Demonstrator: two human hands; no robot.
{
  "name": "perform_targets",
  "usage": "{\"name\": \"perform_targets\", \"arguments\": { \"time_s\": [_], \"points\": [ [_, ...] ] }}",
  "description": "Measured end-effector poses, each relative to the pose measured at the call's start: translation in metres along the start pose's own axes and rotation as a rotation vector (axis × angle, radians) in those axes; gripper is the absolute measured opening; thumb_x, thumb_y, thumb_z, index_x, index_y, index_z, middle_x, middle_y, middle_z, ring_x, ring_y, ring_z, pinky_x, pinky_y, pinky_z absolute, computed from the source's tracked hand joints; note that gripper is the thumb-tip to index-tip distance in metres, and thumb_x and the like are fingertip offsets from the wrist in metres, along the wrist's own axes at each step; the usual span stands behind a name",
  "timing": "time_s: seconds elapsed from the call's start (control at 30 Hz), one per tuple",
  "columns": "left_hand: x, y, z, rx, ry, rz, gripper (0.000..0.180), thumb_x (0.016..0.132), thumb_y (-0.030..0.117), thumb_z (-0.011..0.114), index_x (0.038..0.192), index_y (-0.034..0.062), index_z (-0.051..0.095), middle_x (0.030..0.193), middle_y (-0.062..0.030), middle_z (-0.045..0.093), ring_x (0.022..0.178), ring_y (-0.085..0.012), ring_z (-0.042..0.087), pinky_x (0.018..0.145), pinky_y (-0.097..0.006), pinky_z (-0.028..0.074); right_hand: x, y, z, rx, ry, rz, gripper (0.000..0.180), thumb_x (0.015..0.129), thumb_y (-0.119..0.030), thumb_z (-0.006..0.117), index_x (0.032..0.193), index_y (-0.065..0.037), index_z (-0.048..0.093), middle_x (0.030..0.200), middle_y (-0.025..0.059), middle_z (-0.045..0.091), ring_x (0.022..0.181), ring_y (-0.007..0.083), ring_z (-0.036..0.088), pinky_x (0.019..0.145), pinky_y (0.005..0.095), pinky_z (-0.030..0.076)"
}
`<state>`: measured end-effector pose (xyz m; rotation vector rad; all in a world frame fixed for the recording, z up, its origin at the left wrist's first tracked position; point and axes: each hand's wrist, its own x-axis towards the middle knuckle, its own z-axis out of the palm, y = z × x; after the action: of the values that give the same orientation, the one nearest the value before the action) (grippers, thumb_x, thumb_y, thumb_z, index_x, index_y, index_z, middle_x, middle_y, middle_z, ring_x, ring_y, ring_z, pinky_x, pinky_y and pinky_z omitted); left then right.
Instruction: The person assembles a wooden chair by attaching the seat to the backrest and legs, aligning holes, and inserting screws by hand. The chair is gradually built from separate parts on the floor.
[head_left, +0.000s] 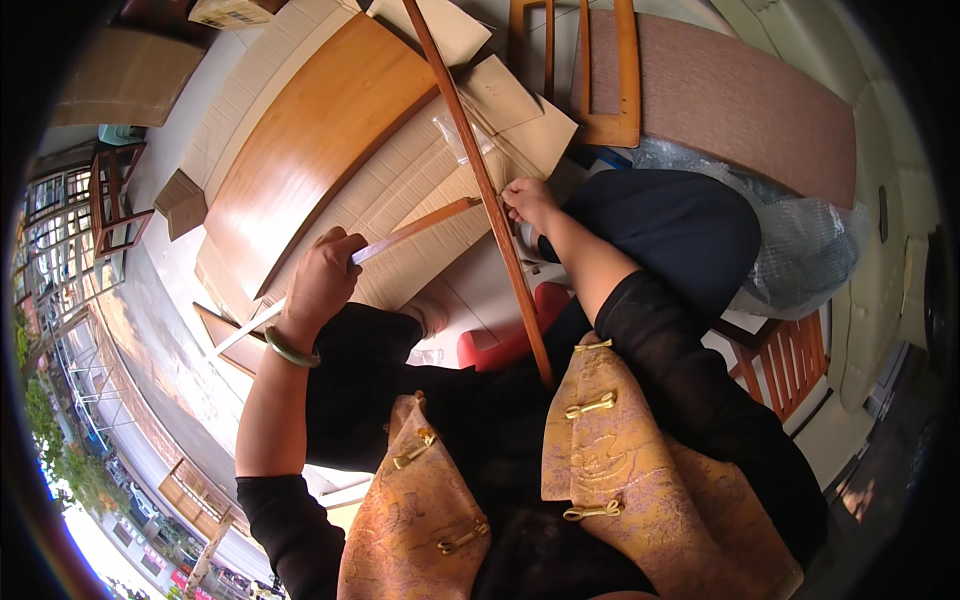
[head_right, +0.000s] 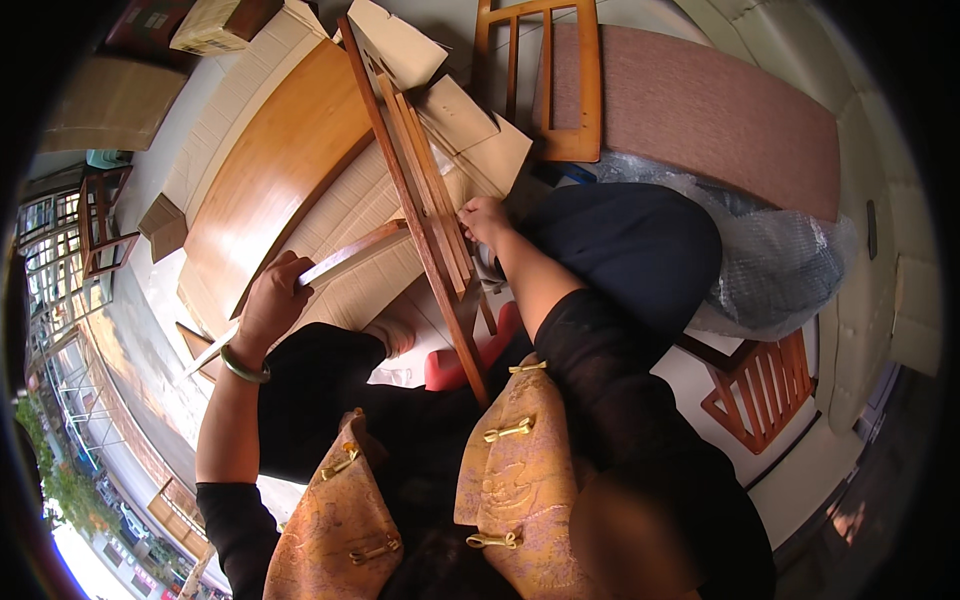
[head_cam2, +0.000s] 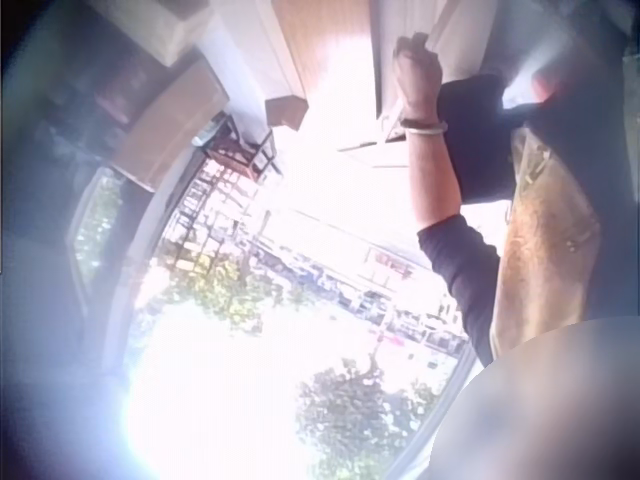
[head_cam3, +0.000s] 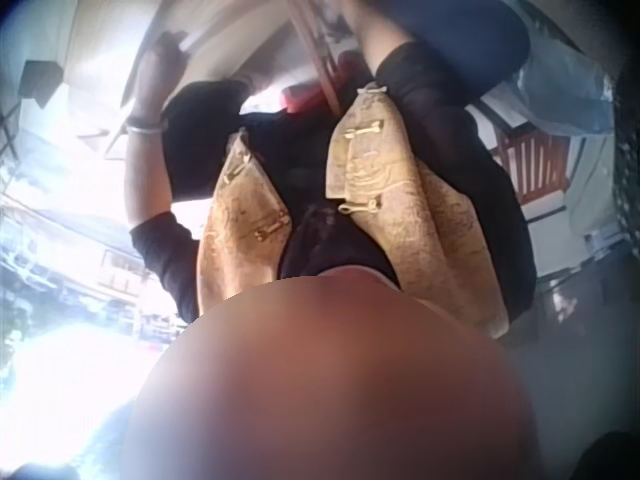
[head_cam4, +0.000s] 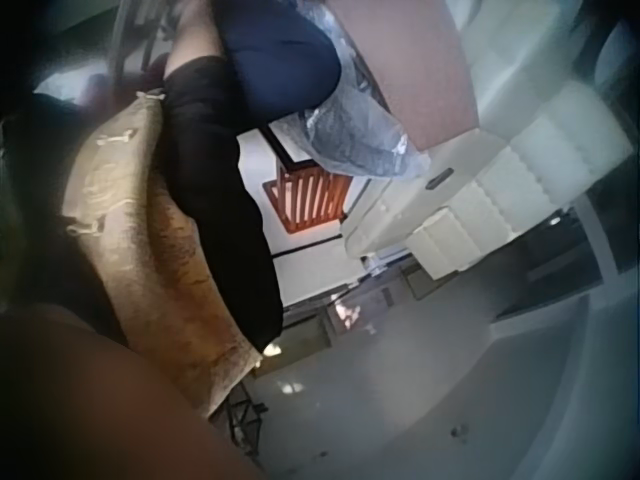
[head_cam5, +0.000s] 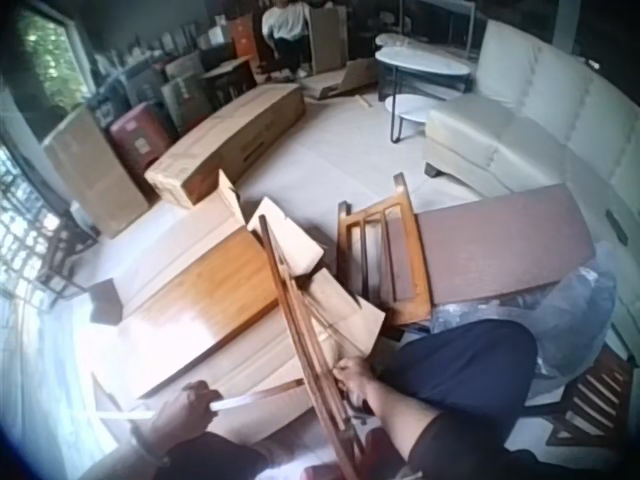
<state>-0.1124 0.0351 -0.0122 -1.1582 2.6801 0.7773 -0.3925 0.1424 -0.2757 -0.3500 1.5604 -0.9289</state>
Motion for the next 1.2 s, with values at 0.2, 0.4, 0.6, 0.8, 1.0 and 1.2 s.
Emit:
{"name": "perform_targets", "arguments": {
  "time_s": [0.2,0.4,0.6,0.8,1.0,1.2],
  "points": [
    [0.000,0.004,-0.001,-0.026,0.008,-0.016,0.013,0.077,-0.001,0.065,0.087,0.0065,0.065,0.083,-0.0104,0.058,0.087,-0.0325,0.060,0.075,-0.043,0.049,-0.002,-0.008,0.001,-0.231,0.034,0.007,0.026,0.095,-0.026,0.061,0.084,-0.003,0.062,0.065,0.0025,0.058,0.051,0.0127,0.052,0.046,0.0288,0.044],
    [0.000,0.005,0.002,-0.016,0.022,-0.083,0.014,0.076,0.000,0.065,0.087,0.0084,0.064,0.086,-0.0086,0.058,0.088,-0.0312,0.060,0.073,-0.042,0.050,0.000,-0.004,0.002,-0.084,0.015,0.067,0.023,0.094,-0.023,0.063,0.084,-0.003,0.062,0.065,0.0020,0.058,0.052,0.0114,0.053,0.047,0.0270,0.044],
    [-0.004,0.011,0.003,0.031,0.027,-0.041,0.019,0.075,-0.002,0.062,0.090,0.0084,0.065,0.087,-0.0088,0.057,0.089,-0.0311,0.060,0.075,-0.041,0.051,0.000,-0.002,0.002,0.026,-0.053,0.031,0.015,0.092,-0.017,0.063,0.088,-0.002,0.063,0.068,0.0007,0.058,0.053,0.0115,0.054,0.047,0.0259,0.044],
    [-0.003,0.014,-0.006,0.012,0.007,-0.057,0.021,0.073,-0.007,0.061,0.090,0.0047,0.065,0.085,-0.0112,0.056,0.085,-0.0325,0.060,0.072,-0.040,0.050,-0.002,-0.005,0.006,-0.100,-0.027,0.023,0.014,0.092,-0.013,0.062,0.089,0.001,0.063,0.070,0.0043,0.061,0.055,0.0132,0.058,0.048,0.0289,0.046],
    [-0.005,0.016,-0.015,0.040,-0.054,-0.099,0.018,0.073,-0.005,0.059,0.086,0.0070,0.064,0.085,-0.0092,0.056,0.087,-0.0312,0.060,0.073,-0.042,0.051,-0.002,-0.003,0.007,-0.133,0.009,-0.036,0.012,0.092,-0.011,0.060,0.090,0.001,0.063,0.070,0.0050,0.062,0.056,0.0134,0.059,0.050,0.0289,0.047],
    [0.003,0.015,-0.015,0.003,-0.069,-0.080,0.018,0.073,-0.006,0.058,0.085,0.0066,0.064,0.084,-0.0095,0.056,0.085,-0.0319,0.060,0.073,-0.042,0.051,-0.005,-0.005,0.002,0.012,-0.065,-0.031,0.010,0.091,-0.009,0.063,0.091,0.001,0.064,0.071,0.0032,0.060,0.056,0.0117,0.057,0.049,0.0274,0.046]
  ]
}}
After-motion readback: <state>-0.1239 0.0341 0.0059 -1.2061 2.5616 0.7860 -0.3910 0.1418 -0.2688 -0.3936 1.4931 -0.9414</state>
